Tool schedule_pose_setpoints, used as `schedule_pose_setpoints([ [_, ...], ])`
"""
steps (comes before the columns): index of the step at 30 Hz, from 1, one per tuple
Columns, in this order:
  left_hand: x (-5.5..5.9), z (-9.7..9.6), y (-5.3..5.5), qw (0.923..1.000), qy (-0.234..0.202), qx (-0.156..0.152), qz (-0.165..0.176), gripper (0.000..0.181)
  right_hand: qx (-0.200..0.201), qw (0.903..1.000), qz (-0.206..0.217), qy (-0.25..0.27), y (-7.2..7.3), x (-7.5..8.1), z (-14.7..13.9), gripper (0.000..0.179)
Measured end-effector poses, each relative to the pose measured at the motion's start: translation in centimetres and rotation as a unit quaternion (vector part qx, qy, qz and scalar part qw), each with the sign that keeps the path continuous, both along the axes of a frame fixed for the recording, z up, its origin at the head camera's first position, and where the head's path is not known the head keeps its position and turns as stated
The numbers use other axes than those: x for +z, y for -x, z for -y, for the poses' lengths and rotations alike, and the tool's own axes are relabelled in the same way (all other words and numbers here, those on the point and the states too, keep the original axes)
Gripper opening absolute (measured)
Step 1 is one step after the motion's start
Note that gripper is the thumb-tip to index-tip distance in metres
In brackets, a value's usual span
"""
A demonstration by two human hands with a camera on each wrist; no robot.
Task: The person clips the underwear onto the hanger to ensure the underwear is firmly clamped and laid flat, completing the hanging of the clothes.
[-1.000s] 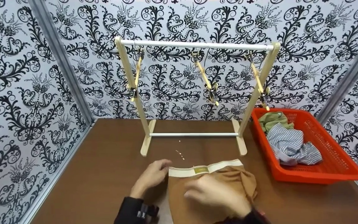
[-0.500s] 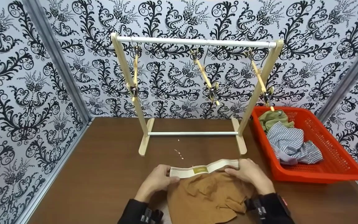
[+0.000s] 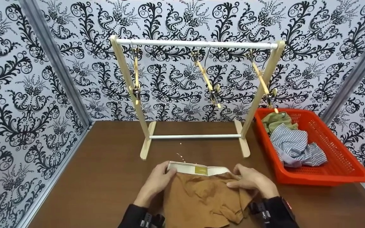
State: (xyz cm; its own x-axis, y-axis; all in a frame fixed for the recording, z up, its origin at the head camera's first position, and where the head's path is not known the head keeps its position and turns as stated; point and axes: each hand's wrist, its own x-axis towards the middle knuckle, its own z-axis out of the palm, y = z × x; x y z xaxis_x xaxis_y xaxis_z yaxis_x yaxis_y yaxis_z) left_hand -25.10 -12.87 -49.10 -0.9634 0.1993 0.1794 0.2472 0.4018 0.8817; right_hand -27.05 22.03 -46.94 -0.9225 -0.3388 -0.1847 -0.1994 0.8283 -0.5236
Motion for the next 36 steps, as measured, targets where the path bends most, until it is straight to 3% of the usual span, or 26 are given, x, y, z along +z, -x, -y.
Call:
schedule_pose_setpoints([
  [7, 0.9, 0.1, -0.1, 0.9988, -0.028, 0.003, -0.039, 0.01, -0.01, 0.9994, -0.017, 0.027, 0.2, -0.1, 0.2, 0.051],
  [16, 2.4, 1.1, -0.3, 0.9973, -0.035, 0.019, -0.062, 0.022, 0.069, 0.992, -0.05, 0.093, 1.2, 1.0, -1.1, 0.027],
  [22, 2.6, 2.0, -0.2, 0.9961, -0.04, 0.048, -0.062, 0.023, 0.1, 0.9732, -0.091, 0.186, 1.4, 1.7, -2.0, 0.019],
  [29, 2.7, 2.8, -0.1, 0.9953, -0.048, 0.061, -0.058, 0.019, 0.077, 0.9417, -0.021, 0.327, 1.4, 2.1, -1.6, 0.032],
  [36, 3.5, 3.3, -0.2, 0.993, -0.051, 0.081, -0.069, 0.012, 0.031, 0.9231, 0.001, 0.383, 0.6, 3.6, -0.7, 0.04],
])
